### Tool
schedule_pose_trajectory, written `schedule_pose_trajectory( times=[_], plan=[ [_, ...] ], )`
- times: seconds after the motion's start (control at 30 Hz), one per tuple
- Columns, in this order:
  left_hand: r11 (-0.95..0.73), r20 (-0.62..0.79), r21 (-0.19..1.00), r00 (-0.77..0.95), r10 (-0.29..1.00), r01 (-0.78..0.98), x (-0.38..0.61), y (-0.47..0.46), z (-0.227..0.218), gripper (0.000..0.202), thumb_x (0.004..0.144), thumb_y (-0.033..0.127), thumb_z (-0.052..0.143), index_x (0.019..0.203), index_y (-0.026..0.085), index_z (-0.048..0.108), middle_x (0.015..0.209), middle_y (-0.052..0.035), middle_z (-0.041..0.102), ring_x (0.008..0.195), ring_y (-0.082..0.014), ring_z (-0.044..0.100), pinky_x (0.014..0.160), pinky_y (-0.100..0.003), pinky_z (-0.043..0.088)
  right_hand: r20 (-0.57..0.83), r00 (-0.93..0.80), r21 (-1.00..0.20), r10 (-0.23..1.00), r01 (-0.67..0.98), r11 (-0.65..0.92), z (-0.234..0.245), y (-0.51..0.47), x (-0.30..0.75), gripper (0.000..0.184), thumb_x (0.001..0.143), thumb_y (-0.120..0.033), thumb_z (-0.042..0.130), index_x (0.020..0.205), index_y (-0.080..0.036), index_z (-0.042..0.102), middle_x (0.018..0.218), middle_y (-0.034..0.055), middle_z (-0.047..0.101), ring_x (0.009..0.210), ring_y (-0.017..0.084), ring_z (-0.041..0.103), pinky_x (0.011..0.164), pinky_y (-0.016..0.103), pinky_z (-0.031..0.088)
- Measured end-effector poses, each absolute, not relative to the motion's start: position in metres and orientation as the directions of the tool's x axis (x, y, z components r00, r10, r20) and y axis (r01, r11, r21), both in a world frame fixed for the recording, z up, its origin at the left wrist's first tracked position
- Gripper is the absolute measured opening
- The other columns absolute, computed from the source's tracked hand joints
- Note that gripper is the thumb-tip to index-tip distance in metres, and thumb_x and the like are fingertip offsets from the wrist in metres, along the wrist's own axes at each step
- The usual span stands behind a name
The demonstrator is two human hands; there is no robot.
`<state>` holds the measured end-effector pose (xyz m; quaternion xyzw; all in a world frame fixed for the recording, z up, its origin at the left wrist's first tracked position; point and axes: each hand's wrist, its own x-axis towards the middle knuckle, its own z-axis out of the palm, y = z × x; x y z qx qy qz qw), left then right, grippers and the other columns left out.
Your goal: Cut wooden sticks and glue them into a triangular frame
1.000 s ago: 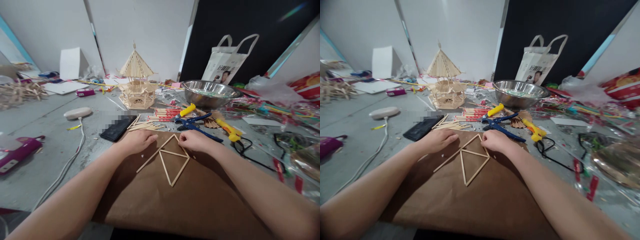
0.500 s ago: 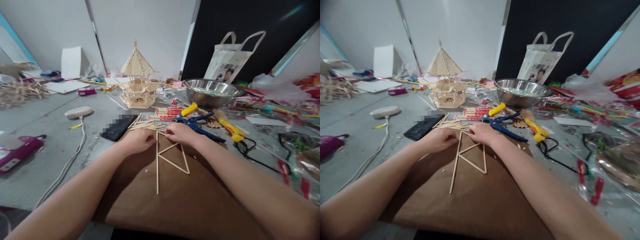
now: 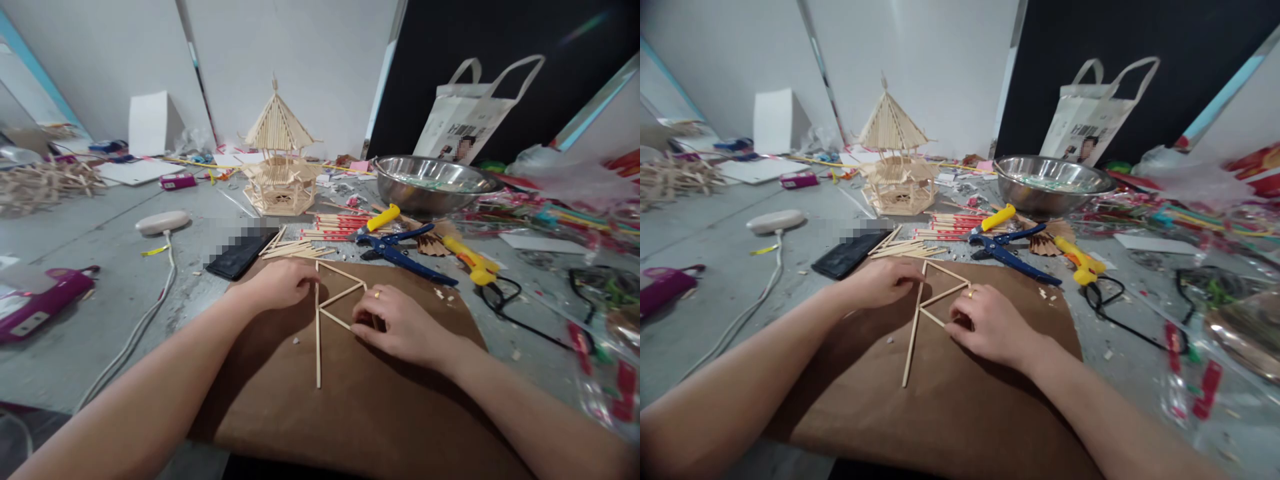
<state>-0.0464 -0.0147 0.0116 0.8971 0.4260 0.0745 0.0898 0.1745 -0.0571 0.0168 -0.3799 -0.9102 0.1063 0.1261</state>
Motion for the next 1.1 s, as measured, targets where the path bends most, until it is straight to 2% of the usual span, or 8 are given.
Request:
schedule_pose_trajectory(
  times=[0.1,0.27,0.5,0.83,1.0,1.1],
  plan=[
    [-0.637,0.041,0.218,0.645,0.763,0.739,-0.046,-0.016,0.012,0.042,0.069,0.012,0.035,0.101,0.032,0.053,0.095,0.003,0.059,0.084,-0.0127,0.053,0.075,-0.023,0.039,0.179,-0.605,-0.306,0.776,0.715,0.628,0.013,-0.049,0.184,0.017,0.075,-0.03,0.045,0.074,-0.018,0.057,0.068,0.003,0.057,0.069,0.014,0.048,0.065,0.026,0.035],
    [-0.654,0.031,0.197,0.662,0.749,0.73,-0.046,-0.017,0.012,0.038,0.068,0.015,0.037,0.099,0.031,0.054,0.092,0.002,0.058,0.082,-0.0138,0.053,0.072,-0.024,0.039,0.164,-0.483,-0.332,0.86,0.794,0.509,0.007,-0.029,0.203,0.019,0.075,-0.028,0.041,0.077,-0.019,0.058,0.076,0.0026,0.06,0.07,0.014,0.051,0.065,0.025,0.036],
    [-0.636,-0.029,0.171,0.649,0.76,0.753,-0.044,-0.018,0.017,0.028,0.067,0.019,0.041,0.089,0.025,0.057,0.082,-0.0001,0.059,0.076,-0.0139,0.053,0.069,-0.024,0.038,0.114,-0.487,-0.344,0.866,0.798,0.494,0.006,-0.028,0.206,0.019,0.074,-0.027,0.042,0.078,-0.019,0.058,0.079,0.003,0.061,0.072,0.015,0.053,0.067,0.026,0.038],
    [-0.608,-0.079,0.153,0.623,0.778,0.779,-0.042,-0.025,0.022,0.025,0.068,0.024,0.042,0.088,0.026,0.057,0.081,-0.0003,0.06,0.072,-0.0145,0.053,0.061,-0.023,0.038,0.027,-0.551,-0.405,0.834,0.757,0.513,0.015,-0.036,0.203,0.022,0.074,-0.035,0.044,0.078,-0.019,0.059,0.076,0.0028,0.06,0.066,0.013,0.052,0.061,0.024,0.037],
    [-0.627,-0.102,0.165,0.646,0.757,0.761,-0.043,-0.027,0.021,0.025,0.068,0.024,0.041,0.087,0.026,0.057,0.079,0.0001,0.061,0.071,-0.0146,0.054,0.061,-0.024,0.039,0.042,-0.562,-0.397,0.826,0.749,0.53,0.014,-0.036,0.202,0.022,0.074,-0.034,0.044,0.079,-0.019,0.058,0.078,0.0031,0.06,0.069,0.014,0.052,0.062,0.024,0.037],
    [-0.627,-0.049,0.168,0.641,0.766,0.761,-0.045,-0.024,0.021,0.029,0.069,0.018,0.039,0.091,0.026,0.056,0.085,0.0003,0.059,0.076,-0.0138,0.053,0.067,-0.024,0.04,0.084,-0.532,-0.386,0.842,0.762,0.52,0.01,-0.034,0.202,0.021,0.076,-0.032,0.042,0.079,-0.019,0.058,0.079,0.0028,0.06,0.071,0.014,0.052,0.064,0.025,0.037]
  ],
)
